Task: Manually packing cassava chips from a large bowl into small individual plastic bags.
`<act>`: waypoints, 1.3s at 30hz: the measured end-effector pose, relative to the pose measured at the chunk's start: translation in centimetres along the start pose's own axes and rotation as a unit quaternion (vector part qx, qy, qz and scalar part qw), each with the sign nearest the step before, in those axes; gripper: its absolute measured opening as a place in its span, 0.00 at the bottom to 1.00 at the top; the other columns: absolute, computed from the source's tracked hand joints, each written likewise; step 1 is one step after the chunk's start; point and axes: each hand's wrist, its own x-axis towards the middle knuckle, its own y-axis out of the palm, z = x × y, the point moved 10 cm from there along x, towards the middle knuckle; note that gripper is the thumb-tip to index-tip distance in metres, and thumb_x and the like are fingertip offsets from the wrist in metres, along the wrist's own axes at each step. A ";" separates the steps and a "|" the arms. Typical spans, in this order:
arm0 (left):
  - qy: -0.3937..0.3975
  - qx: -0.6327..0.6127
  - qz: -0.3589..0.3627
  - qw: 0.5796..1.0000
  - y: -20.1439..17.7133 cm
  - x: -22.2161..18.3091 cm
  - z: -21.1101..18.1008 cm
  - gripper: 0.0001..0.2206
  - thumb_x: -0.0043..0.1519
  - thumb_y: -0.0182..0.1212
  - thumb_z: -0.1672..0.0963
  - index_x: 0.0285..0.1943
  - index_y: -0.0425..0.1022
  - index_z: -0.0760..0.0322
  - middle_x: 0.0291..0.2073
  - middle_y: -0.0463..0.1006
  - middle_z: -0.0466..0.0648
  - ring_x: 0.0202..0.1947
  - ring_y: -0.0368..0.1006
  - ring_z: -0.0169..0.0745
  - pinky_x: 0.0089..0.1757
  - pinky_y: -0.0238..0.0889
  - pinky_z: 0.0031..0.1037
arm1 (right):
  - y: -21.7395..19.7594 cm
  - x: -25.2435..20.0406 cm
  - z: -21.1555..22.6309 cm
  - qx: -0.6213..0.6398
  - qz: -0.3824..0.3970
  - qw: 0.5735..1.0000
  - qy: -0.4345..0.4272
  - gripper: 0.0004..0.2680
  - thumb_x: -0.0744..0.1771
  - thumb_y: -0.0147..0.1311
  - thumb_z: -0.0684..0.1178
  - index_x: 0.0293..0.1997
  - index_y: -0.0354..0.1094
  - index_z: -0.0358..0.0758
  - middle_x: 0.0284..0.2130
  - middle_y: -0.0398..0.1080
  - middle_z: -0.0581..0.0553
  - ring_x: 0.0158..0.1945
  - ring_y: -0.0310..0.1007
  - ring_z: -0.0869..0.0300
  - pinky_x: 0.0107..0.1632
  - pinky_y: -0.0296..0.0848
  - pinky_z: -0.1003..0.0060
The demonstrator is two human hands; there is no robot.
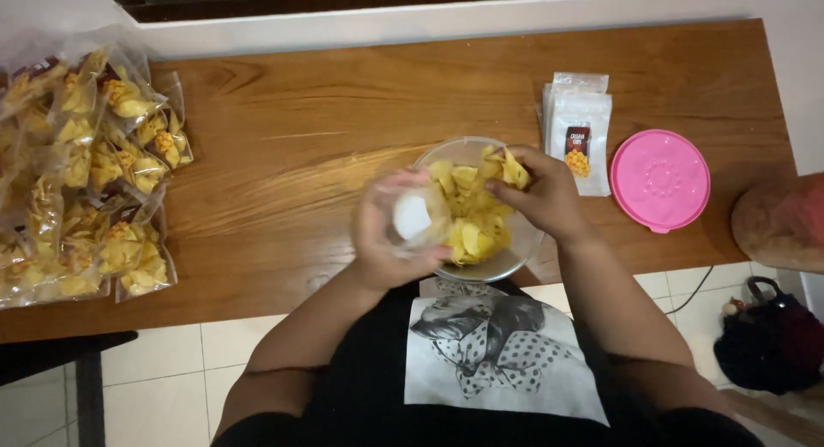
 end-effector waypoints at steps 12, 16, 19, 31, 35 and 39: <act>0.029 0.291 0.113 0.950 5.4 -2.8 2.7 0.36 0.46 0.78 0.48 0.61 0.70 0.69 0.51 0.78 0.52 0.53 0.76 0.54 0.61 0.60 0.46 | -0.9 -0.7 -1.3 -0.026 0.005 0.999 0.028 0.14 0.59 0.70 0.40 0.48 0.76 0.42 0.35 0.75 0.42 0.41 0.73 0.55 0.48 0.72 0.61; 0.023 0.316 0.130 0.939 5.4 -3.6 4.0 0.38 0.44 0.78 0.49 0.62 0.67 0.70 0.53 0.77 0.54 0.54 0.75 0.55 0.61 0.59 0.47 | 0.6 -1.3 -1.9 -0.127 0.043 0.990 0.034 0.13 0.60 0.69 0.42 0.48 0.76 0.44 0.36 0.77 0.37 0.44 0.78 0.41 0.47 0.74 0.53; 0.015 0.325 0.138 0.935 5.5 -3.5 4.2 0.40 0.43 0.78 0.50 0.63 0.65 0.71 0.54 0.76 0.54 0.55 0.75 0.55 0.59 0.61 0.48 | 1.3 -1.4 -3.1 -0.234 0.061 0.970 0.021 0.13 0.60 0.65 0.39 0.48 0.76 0.43 0.37 0.78 0.38 0.42 0.78 0.40 0.46 0.76 0.51; 0.044 0.382 0.122 0.915 5.4 -3.8 4.5 0.37 0.45 0.74 0.49 0.63 0.67 0.70 0.48 0.77 0.55 0.48 0.77 0.54 0.53 0.68 0.41 | -2.4 -2.0 1.6 0.040 -0.108 0.992 0.048 0.08 0.61 0.70 0.40 0.40 0.77 0.45 0.25 0.71 0.50 0.30 0.68 0.66 0.35 0.71 0.75; 0.029 0.394 0.119 0.911 5.2 -4.0 5.2 0.37 0.43 0.73 0.48 0.62 0.68 0.67 0.49 0.77 0.53 0.49 0.77 0.51 0.54 0.67 0.38 | -1.9 -2.4 5.1 0.087 -0.111 0.989 0.047 0.06 0.62 0.68 0.40 0.39 0.75 0.40 0.27 0.72 0.46 0.30 0.71 0.65 0.35 0.76 0.74; 0.018 0.380 0.124 0.916 5.2 -3.9 5.0 0.35 0.44 0.72 0.49 0.61 0.69 0.66 0.48 0.77 0.52 0.48 0.77 0.52 0.54 0.67 0.39 | -0.7 -2.0 6.8 0.045 -0.087 0.995 0.002 0.07 0.62 0.70 0.39 0.38 0.77 0.41 0.25 0.71 0.45 0.29 0.72 0.64 0.34 0.76 0.73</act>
